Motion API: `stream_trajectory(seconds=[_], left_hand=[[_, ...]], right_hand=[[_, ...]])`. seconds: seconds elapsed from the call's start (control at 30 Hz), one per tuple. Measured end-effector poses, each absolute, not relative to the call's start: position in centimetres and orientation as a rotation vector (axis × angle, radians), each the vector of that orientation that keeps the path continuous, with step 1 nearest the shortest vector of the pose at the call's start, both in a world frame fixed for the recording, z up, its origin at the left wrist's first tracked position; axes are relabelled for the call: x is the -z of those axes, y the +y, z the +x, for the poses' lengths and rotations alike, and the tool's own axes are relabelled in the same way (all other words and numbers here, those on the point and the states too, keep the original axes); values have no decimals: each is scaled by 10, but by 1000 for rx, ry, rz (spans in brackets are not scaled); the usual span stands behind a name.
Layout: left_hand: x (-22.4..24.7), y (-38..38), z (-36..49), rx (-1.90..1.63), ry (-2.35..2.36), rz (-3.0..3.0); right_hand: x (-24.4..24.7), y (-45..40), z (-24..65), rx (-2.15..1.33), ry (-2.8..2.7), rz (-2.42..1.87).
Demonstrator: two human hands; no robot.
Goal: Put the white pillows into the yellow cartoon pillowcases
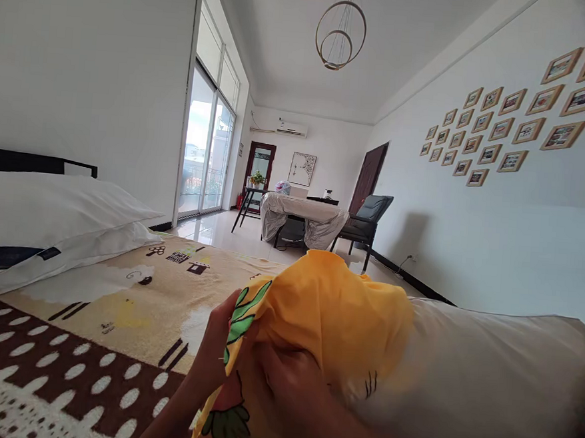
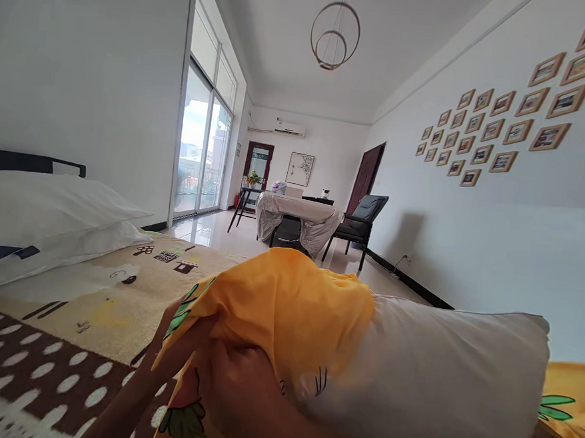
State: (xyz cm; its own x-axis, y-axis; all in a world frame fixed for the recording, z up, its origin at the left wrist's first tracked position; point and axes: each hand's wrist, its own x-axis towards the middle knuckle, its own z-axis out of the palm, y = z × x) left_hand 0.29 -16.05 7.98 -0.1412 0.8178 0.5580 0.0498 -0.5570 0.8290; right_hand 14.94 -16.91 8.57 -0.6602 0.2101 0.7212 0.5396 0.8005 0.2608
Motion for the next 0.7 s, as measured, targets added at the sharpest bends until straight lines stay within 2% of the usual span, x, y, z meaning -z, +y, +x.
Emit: stream_trajectory(seconds=[0.07,0.17,0.3,0.43,0.57,0.7], left_hand=[[-83,-161,5,-1773,897,1558],[-88,-162,12,-1788,800,1501],[-85,-161,16,-1868,882,1447],[-77,-158,13,-1974,970,1421],[-86,-167,11,-2104,925,1515],[-104,-186,6,-2202,1089,1616]], right_hand=[[-115,-177,160,463,-2178,-435],[-162,-179,176,503,-2022,-426],[-200,-159,179,532,-2269,-499],[-206,-144,166,381,-2481,-618],[-201,-144,160,415,-2360,-634],[-194,-143,159,466,-2312,-597]])
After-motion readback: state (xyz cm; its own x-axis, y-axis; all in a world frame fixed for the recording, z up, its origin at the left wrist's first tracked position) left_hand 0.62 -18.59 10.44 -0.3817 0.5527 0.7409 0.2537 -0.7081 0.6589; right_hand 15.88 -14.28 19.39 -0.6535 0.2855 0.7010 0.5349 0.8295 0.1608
